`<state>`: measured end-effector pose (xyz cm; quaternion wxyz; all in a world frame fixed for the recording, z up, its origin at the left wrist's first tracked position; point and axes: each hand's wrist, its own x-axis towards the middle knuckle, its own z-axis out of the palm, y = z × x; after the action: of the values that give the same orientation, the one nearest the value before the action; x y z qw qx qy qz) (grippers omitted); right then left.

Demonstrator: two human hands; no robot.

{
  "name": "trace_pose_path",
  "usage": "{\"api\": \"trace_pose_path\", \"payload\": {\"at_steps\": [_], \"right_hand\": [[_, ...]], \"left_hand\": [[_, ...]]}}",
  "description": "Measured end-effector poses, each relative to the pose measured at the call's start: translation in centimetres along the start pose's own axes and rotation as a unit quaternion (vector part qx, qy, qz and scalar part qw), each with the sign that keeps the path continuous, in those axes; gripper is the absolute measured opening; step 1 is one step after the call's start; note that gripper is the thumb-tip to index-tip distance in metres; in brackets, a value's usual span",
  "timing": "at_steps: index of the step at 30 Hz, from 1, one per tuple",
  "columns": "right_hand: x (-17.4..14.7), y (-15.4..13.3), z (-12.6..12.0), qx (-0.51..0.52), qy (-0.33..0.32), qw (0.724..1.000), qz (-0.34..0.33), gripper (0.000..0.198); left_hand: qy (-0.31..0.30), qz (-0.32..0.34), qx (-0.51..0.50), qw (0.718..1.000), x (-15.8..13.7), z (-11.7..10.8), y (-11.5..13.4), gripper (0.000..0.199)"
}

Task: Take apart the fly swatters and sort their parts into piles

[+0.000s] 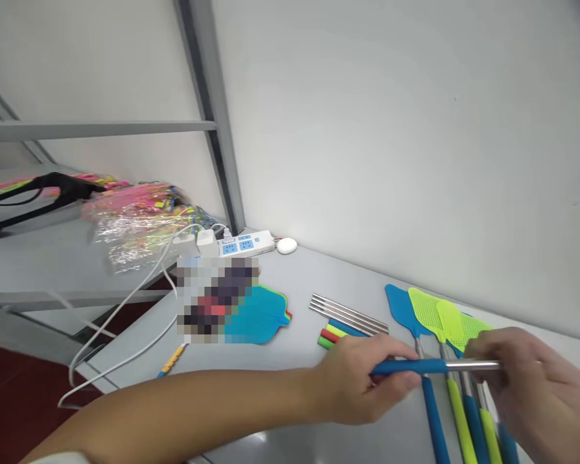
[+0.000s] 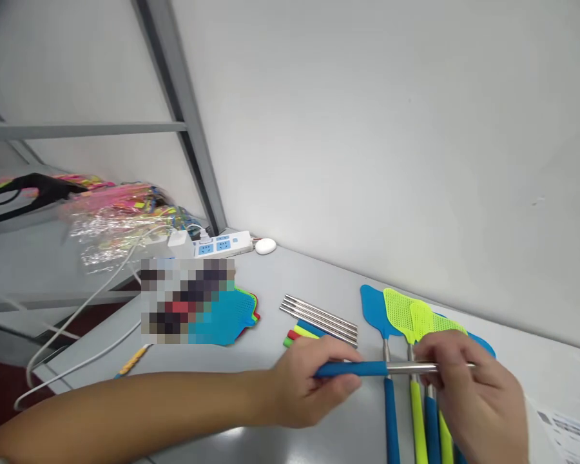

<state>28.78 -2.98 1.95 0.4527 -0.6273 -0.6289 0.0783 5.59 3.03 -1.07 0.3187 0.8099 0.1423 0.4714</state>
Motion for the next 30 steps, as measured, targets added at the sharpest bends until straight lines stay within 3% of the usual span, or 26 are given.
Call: {"api": "trace_pose_path", "payload": {"at_steps": [2, 7, 11, 15, 23, 30], "right_hand": [[0.0, -0.3, 1.2, 0.022, -0.033, 0.999, 0.003, 0.024], [-0.3, 1.1, 3.4, 0.041, -0.176, 0.980, -0.081, 0.019], [-0.7, 2.0, 4.1, 0.034, -0.246, 0.964, -0.098, 0.021], [-0.7, 2.1, 4.0, 0.058, -0.257, 0.957, -0.125, 0.017], [-1.5, 2.8, 3.8, 0.123, -0.197, 0.971, -0.064, 0.013], [-0.9, 2.0, 3.8, 0.092, -0.168, 0.968, -0.161, 0.014]], "left_hand": [[0.001, 0.050, 0.036, 0.998, -0.3, -1.4, -0.8, 0.018], [-0.036, 0.114, 0.189, 0.975, 0.4, -4.1, -2.2, 0.013], [-0.069, 0.100, 0.220, 0.968, 0.7, -4.4, -2.9, 0.015], [-0.089, 0.100, 0.218, 0.967, 0.7, -4.6, -3.5, 0.019], [-0.075, 0.169, 0.246, 0.951, 1.6, -5.8, -3.1, 0.019], [-0.061, 0.181, 0.254, 0.948, 1.5, -5.6, -3.4, 0.018]]}}
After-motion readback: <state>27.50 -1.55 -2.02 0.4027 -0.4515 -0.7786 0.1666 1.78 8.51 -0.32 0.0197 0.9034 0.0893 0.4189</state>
